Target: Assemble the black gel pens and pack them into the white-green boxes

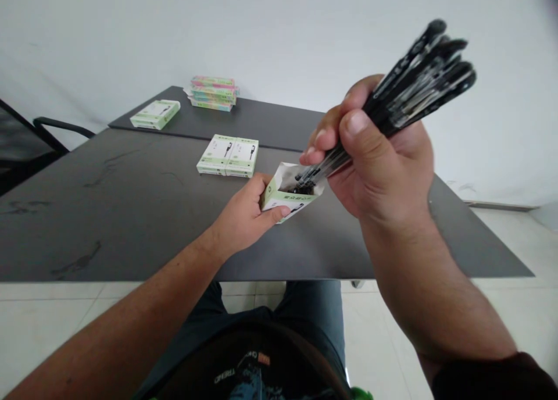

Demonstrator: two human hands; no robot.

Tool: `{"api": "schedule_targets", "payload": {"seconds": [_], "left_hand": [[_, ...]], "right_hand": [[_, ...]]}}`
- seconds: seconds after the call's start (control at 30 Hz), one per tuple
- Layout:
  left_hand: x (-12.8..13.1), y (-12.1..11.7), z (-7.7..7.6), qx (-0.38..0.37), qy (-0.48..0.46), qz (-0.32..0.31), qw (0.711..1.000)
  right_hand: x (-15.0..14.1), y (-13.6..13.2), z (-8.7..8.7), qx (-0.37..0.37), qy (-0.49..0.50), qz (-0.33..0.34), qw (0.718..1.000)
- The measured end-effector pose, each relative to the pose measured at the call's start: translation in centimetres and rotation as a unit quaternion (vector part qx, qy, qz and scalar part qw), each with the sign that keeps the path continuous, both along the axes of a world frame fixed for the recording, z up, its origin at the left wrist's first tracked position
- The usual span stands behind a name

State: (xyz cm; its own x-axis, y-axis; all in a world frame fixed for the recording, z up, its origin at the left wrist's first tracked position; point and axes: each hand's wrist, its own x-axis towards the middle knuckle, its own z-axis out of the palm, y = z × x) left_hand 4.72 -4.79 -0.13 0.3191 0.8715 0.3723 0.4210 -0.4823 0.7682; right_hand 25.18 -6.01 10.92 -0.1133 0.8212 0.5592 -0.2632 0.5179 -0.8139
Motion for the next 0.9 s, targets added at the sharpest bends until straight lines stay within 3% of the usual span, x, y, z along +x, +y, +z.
{"api": "schedule_targets", "payload": {"seconds": [0.4,0.67,0.8,0.9], "left_hand": [[-0.3,0.1,-0.5,0.014,0.005,-0.044,0.999],[-0.1,0.3,-0.5,0.038,0.008,-0.049,0.998],[0.0,0.4,-0.9,0.038,-0.020,-0.065,0.997],[0.1,0.6,-1.4,0.031,-0.048,-0.079,0.995]], "right_hand": [[-1.2,1.5,-1.0,0.067,-0.041,0.134,0.988],[-1.4,1.9,-1.6,0.041,-0.065,0.127,0.989],[-1.0,1.8,-1.8,0.006,-0.083,0.077,0.994],[-0.4,1.9,-1.9,0.025,-0.141,0.044,0.989]]}}
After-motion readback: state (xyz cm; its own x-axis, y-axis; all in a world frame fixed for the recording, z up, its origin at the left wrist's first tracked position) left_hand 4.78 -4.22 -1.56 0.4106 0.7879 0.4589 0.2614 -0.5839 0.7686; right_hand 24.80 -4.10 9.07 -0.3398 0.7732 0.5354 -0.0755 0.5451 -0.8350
